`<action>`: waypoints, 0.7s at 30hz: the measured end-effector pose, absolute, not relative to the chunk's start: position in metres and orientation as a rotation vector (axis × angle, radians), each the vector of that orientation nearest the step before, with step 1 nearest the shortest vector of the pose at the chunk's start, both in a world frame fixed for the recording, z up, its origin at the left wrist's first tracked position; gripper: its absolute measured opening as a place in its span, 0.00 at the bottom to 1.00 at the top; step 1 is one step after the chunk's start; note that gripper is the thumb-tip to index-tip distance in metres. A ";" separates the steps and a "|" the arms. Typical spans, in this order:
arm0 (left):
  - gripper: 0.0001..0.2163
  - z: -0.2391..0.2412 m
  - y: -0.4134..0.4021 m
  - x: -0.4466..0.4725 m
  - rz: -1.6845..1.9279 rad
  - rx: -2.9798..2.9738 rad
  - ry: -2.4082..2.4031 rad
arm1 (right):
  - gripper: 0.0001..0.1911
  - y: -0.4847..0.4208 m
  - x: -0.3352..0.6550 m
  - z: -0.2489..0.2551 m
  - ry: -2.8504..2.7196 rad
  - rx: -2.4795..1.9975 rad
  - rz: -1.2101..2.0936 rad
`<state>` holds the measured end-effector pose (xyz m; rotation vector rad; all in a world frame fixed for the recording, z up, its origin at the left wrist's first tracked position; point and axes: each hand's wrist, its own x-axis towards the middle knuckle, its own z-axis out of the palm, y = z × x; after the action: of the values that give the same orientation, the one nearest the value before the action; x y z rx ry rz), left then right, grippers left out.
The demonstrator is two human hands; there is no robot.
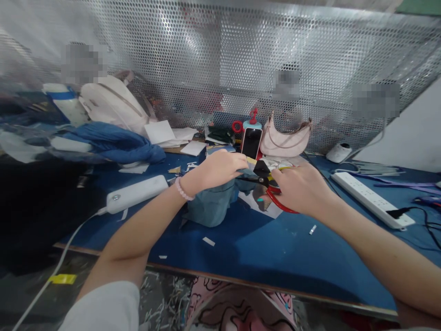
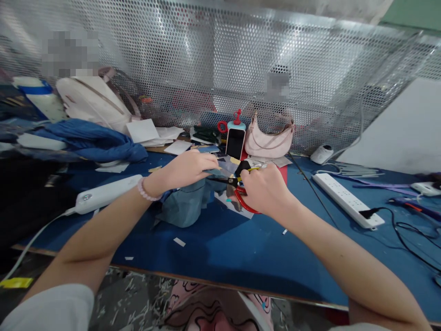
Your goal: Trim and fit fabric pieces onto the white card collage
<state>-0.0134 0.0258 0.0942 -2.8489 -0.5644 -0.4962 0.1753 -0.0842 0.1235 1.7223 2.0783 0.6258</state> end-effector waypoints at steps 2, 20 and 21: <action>0.11 0.094 0.026 -0.013 -0.495 -2.855 -0.565 | 0.23 -0.084 0.175 0.124 2.082 1.718 0.635; 0.12 0.095 0.023 -0.008 -0.497 -2.850 -0.567 | 0.22 -0.082 0.172 0.126 2.055 1.691 0.609; 0.12 0.095 0.023 -0.008 -0.499 -2.853 -0.568 | 0.22 -0.081 0.172 0.126 2.052 1.697 0.600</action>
<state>-0.0080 0.0234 0.0948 -2.8529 -0.5675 -0.4986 0.1721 -0.0815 0.1261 1.6966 2.0521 0.6000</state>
